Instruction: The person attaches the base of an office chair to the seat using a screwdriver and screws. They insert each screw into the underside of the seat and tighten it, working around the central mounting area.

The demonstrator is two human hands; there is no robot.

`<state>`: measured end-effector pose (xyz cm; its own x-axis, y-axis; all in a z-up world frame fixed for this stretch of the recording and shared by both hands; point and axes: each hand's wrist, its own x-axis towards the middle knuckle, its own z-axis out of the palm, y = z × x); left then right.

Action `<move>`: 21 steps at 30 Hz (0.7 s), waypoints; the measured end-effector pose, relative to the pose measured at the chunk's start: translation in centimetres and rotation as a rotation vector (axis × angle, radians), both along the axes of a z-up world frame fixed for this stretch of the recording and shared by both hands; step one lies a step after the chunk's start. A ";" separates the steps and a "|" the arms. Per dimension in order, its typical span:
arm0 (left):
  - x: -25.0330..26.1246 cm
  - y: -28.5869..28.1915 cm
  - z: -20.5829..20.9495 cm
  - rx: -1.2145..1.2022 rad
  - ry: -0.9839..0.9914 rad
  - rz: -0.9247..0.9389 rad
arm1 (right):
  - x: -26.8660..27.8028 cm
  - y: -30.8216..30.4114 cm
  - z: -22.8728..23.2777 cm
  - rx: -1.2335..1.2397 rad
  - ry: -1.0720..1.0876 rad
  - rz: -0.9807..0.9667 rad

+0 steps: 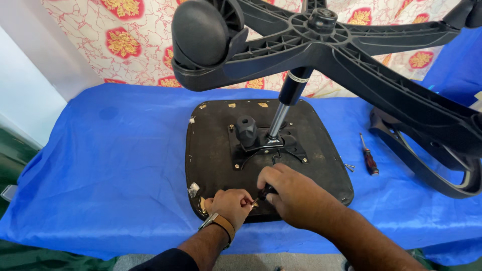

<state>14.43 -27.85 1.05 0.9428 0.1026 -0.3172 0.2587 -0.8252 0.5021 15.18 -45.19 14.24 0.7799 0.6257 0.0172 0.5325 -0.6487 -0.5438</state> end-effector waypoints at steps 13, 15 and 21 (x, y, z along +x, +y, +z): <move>-0.6 0.3 0.9 -0.072 -0.020 0.024 | 1.2 0.3 -0.7 0.009 -0.106 -0.009; -0.8 0.3 1.0 -0.086 -0.041 0.028 | 1.7 0.6 -0.9 -0.042 -0.100 -0.050; -0.5 0.0 1.0 -0.094 -0.021 0.059 | 1.3 1.9 -1.8 0.033 -0.202 -0.007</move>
<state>13.89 -27.89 2.00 0.9426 0.1290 -0.3081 0.2940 -0.7580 0.5822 16.46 -43.26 12.43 0.7630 0.6166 0.1942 0.6282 -0.6363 -0.4479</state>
